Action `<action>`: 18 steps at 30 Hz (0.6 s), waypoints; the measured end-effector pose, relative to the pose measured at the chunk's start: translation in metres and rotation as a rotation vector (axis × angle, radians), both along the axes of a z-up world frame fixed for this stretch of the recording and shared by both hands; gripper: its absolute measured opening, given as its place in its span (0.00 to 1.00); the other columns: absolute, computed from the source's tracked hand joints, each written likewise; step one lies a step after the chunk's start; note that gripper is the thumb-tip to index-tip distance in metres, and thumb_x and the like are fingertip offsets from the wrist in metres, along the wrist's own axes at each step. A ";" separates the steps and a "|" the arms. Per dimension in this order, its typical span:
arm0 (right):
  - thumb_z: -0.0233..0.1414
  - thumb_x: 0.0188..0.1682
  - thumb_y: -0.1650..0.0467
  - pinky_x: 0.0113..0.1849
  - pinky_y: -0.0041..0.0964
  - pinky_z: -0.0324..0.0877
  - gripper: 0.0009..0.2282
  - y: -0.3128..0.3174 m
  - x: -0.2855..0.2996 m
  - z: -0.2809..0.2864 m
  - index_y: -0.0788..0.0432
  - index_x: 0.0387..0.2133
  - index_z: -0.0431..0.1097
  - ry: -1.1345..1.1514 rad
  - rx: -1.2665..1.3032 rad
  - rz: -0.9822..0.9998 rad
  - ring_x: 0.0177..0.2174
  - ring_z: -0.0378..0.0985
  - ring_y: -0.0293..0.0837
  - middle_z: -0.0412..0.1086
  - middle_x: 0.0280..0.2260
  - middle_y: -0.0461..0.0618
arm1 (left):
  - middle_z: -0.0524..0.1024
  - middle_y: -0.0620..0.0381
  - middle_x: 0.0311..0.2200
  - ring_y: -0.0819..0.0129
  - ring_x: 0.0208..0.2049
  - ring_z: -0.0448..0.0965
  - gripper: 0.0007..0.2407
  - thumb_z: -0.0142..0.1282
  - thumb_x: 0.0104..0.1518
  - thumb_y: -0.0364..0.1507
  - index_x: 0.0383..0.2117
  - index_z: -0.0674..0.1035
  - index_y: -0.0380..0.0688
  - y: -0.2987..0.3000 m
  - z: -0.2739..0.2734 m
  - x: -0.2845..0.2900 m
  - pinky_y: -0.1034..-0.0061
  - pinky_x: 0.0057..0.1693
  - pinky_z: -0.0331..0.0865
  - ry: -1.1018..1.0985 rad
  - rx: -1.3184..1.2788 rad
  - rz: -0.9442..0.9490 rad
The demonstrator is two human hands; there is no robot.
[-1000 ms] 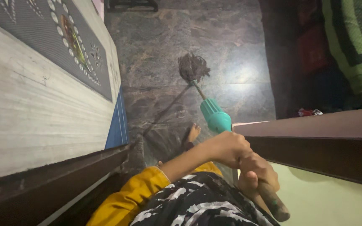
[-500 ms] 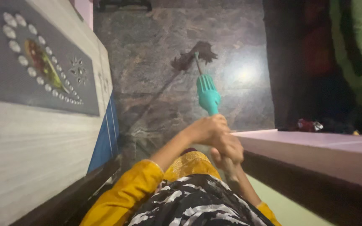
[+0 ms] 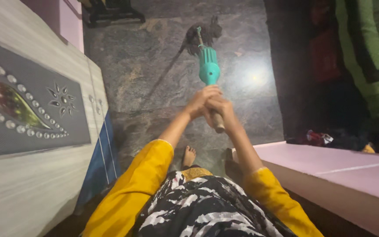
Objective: The person mops a tiled floor in a bedroom using a teal spin mop. They move the mop back and forth across the floor, covering areas near a bed and a cabinet.
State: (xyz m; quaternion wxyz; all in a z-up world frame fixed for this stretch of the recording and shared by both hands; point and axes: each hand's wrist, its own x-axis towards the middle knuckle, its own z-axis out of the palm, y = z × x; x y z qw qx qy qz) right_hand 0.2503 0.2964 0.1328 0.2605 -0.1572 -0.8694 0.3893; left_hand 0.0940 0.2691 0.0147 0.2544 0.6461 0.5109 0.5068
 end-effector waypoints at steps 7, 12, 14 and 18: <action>0.59 0.42 0.80 0.25 0.38 0.63 0.10 -0.125 0.077 0.060 0.63 0.19 0.64 0.005 0.059 -0.230 0.19 0.65 0.47 0.60 0.20 0.53 | 0.77 0.50 0.50 0.51 0.65 0.64 0.20 0.66 0.38 0.21 0.41 0.79 0.40 -0.092 0.070 0.074 0.58 0.69 0.58 0.196 -0.090 -0.338; 0.59 0.41 0.79 0.25 0.37 0.66 0.09 -0.232 0.103 0.133 0.63 0.19 0.65 -0.036 0.084 -0.297 0.19 0.70 0.48 0.66 0.21 0.55 | 0.80 0.54 0.48 0.54 0.57 0.72 0.19 0.63 0.35 0.21 0.40 0.81 0.45 -0.193 0.148 0.123 0.58 0.63 0.62 0.141 -0.161 -0.398; 0.58 0.42 0.80 0.27 0.36 0.67 0.08 -0.272 0.120 0.167 0.63 0.20 0.65 -0.036 0.099 -0.292 0.22 0.72 0.50 0.67 0.23 0.54 | 0.82 0.54 0.43 0.55 0.53 0.77 0.15 0.63 0.40 0.25 0.37 0.81 0.44 -0.231 0.179 0.129 0.60 0.61 0.68 0.114 -0.124 -0.455; 0.57 0.40 0.79 0.24 0.37 0.66 0.07 -0.341 0.147 0.212 0.61 0.18 0.66 -0.068 0.014 -0.299 0.18 0.71 0.48 0.66 0.18 0.51 | 0.81 0.53 0.35 0.51 0.46 0.79 0.13 0.63 0.39 0.32 0.32 0.80 0.42 -0.297 0.221 0.150 0.61 0.52 0.73 0.095 -0.046 -0.590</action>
